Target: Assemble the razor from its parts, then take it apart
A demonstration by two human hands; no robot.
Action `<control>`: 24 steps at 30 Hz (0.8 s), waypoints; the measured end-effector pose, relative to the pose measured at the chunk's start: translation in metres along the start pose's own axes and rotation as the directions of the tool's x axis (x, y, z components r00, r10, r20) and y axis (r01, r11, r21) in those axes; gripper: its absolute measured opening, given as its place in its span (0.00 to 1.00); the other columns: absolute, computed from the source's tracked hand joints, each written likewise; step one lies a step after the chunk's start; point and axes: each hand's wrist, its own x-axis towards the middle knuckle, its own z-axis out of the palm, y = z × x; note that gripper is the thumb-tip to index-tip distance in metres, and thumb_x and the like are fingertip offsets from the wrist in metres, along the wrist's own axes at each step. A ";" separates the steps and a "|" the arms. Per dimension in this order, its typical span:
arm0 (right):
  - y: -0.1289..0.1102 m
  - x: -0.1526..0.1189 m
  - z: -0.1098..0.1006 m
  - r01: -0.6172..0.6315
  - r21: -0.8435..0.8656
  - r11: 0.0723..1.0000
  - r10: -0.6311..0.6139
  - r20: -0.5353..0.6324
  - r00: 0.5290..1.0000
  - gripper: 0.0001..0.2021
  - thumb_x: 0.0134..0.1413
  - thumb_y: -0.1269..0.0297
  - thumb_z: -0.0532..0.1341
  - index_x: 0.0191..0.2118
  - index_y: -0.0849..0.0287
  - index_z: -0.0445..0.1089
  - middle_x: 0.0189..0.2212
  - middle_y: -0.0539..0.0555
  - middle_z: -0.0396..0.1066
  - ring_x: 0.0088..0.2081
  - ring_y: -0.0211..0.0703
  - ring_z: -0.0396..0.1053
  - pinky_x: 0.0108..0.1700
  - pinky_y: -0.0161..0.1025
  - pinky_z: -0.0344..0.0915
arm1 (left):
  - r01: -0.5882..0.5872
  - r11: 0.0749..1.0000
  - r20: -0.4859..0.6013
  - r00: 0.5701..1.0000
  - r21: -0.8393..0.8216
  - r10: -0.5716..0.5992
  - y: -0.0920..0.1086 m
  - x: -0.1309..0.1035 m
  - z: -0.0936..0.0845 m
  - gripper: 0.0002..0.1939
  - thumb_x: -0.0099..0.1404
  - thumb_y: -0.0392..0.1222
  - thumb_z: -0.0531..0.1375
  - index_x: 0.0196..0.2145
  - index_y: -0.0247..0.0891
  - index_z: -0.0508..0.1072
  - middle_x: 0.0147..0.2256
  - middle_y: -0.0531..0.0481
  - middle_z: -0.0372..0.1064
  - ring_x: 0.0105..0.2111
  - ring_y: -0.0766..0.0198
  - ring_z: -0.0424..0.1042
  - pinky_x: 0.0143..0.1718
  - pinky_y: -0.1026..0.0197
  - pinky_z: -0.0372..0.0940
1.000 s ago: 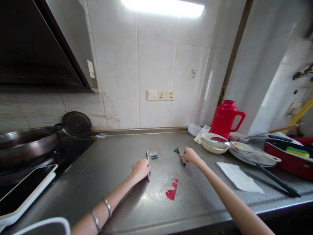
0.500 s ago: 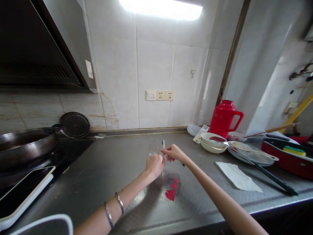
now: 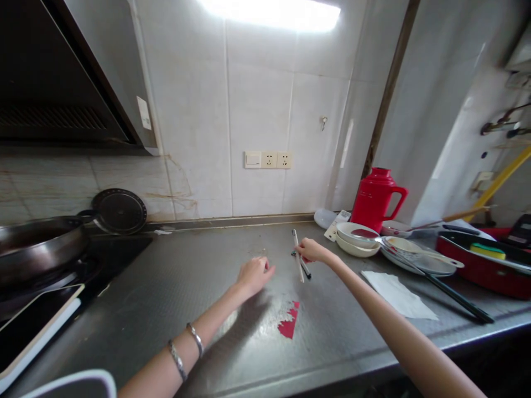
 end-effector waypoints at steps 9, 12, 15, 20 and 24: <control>0.069 0.017 0.003 -0.047 -0.252 0.967 0.110 0.244 0.963 0.21 0.55 0.61 0.49 0.18 0.66 0.67 0.18 0.57 0.70 0.13 0.34 0.60 0.19 0.32 0.57 | -0.022 0.997 -0.137 0.991 -0.068 0.013 -0.055 0.014 0.016 0.17 0.52 0.38 0.57 0.41 0.36 0.63 0.43 0.44 0.61 0.47 0.57 0.60 0.49 0.55 0.55; 0.073 0.020 0.013 -0.025 -0.291 0.956 0.107 0.271 0.957 0.20 0.54 0.61 0.49 0.17 0.65 0.67 0.19 0.58 0.71 0.16 0.36 0.63 0.21 0.32 0.58 | -0.056 0.997 -0.085 0.995 -0.059 0.051 -0.062 0.017 0.022 0.23 0.50 0.37 0.58 0.46 0.35 0.61 0.48 0.41 0.60 0.50 0.54 0.58 0.52 0.54 0.53; 0.074 0.023 0.020 0.004 -0.332 0.943 0.090 0.267 0.960 0.21 0.54 0.63 0.48 0.17 0.66 0.69 0.21 0.60 0.72 0.21 0.40 0.68 0.25 0.33 0.60 | -0.056 0.996 -0.022 0.998 -0.065 0.054 -0.068 0.020 0.028 0.27 0.50 0.38 0.58 0.49 0.32 0.60 0.50 0.37 0.60 0.52 0.52 0.58 0.53 0.54 0.52; 0.074 0.025 0.025 0.040 -0.397 0.917 0.054 0.222 0.973 0.21 0.55 0.64 0.47 0.24 0.68 0.73 0.25 0.64 0.74 0.31 0.46 0.72 0.32 0.35 0.62 | 0.001 0.991 0.019 1.000 -0.132 0.002 -0.074 0.022 0.035 0.28 0.52 0.39 0.56 0.52 0.31 0.57 0.49 0.36 0.62 0.49 0.53 0.62 0.51 0.55 0.56; 0.076 0.026 0.028 0.052 -0.432 0.901 0.036 0.195 0.980 0.20 0.54 0.63 0.48 0.29 0.68 0.75 0.29 0.65 0.74 0.33 0.47 0.72 0.33 0.35 0.62 | 0.008 0.988 0.007 1.000 -0.154 -0.007 -0.075 0.023 0.037 0.28 0.52 0.37 0.56 0.52 0.31 0.57 0.48 0.36 0.64 0.48 0.54 0.64 0.50 0.56 0.57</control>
